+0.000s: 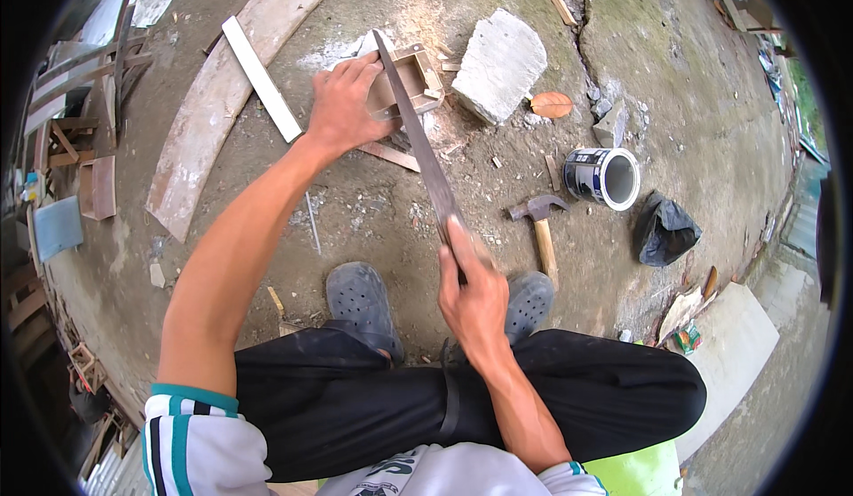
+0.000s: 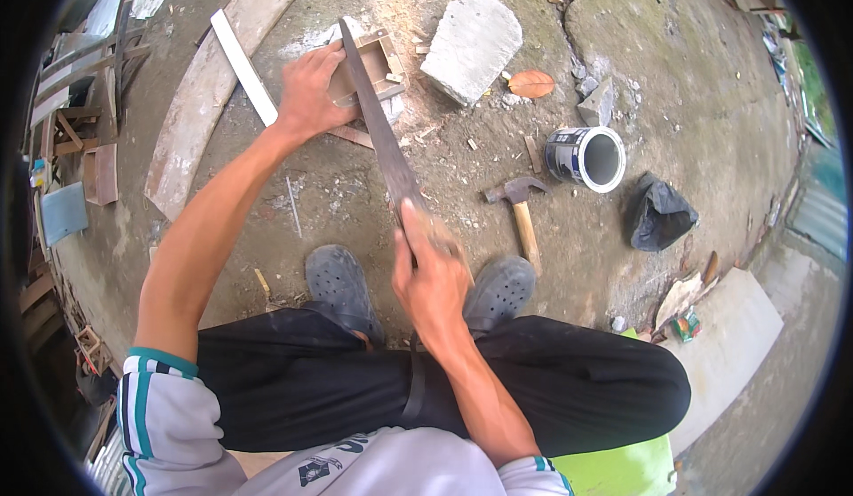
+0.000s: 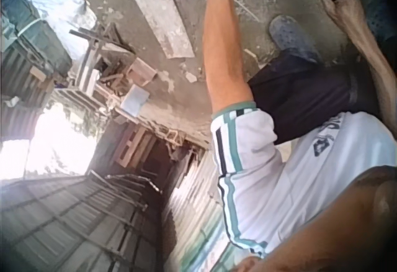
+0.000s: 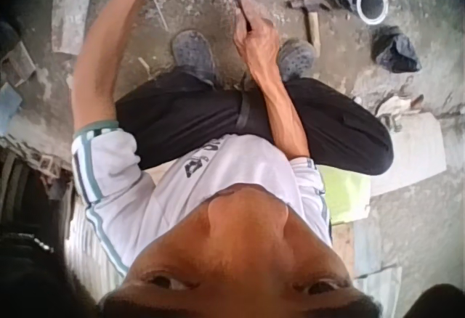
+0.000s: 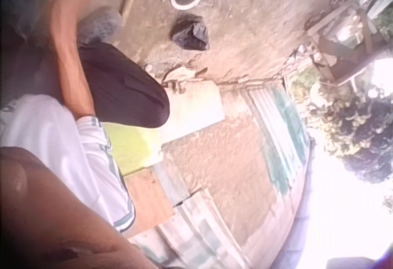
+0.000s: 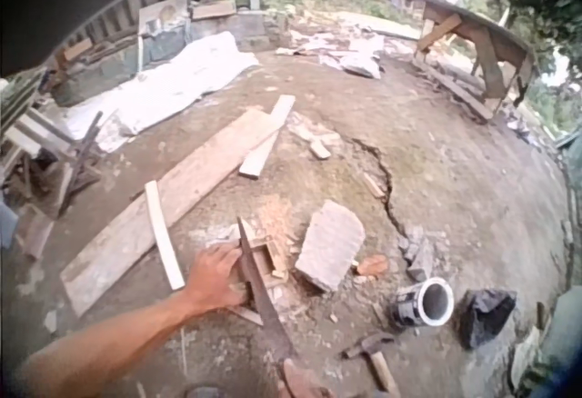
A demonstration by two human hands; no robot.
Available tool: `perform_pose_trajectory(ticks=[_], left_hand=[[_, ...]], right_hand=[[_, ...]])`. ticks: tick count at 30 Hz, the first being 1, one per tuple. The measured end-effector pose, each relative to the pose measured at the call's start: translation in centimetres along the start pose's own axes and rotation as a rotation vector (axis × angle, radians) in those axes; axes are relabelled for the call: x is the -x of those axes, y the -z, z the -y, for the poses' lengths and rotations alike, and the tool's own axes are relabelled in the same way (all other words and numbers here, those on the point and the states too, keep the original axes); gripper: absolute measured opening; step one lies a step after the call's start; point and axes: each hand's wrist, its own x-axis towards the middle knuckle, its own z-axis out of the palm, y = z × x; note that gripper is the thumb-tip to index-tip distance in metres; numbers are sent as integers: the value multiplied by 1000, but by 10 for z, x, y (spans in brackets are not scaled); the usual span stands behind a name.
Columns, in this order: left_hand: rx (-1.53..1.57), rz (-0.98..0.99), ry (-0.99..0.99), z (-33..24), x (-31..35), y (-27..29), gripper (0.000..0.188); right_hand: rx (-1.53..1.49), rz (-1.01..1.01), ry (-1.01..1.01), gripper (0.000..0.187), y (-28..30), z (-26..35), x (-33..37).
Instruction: The person sits on a small stool and uses a metal file to smooth the edges of a small wooden box. They repeatedly file the corners and sides of the box, occasionally lifting it to inspect the work.
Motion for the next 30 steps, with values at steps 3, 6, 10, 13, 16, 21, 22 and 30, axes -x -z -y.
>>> perform_pose_trajectory(ticks=[3, 6, 10, 13, 16, 21, 22, 30], left_hand=[[-11, -15, -10, 1, 2, -3, 81], [-12, -34, -7, 4, 5, -4, 80], [5, -20, -4, 4, 4, -2, 79], [1, -46, -14, 5, 2, -6, 79], [4, -34, 6, 4, 3, -8, 79], [8, -24, 15, 3, 1, -4, 80], [5, -30, 12, 3, 0, -6, 80], [36, -35, 23, 5, 2, -5, 78]], right_hand=[[27, 4, 5, 37, -4, 5, -3], [77, 123, -129, 42, -13, 19, -37], [78, 81, -60, 44, -1, 14, -8], [95, 81, -37, 45, -13, 13, -23], [116, 74, -45, 44, -17, 15, -27], [121, -14, 79, 44, -11, 10, -11], [164, 99, -48, 44, -14, 18, -24], [158, 32, -10, 45, -19, 13, -14]])
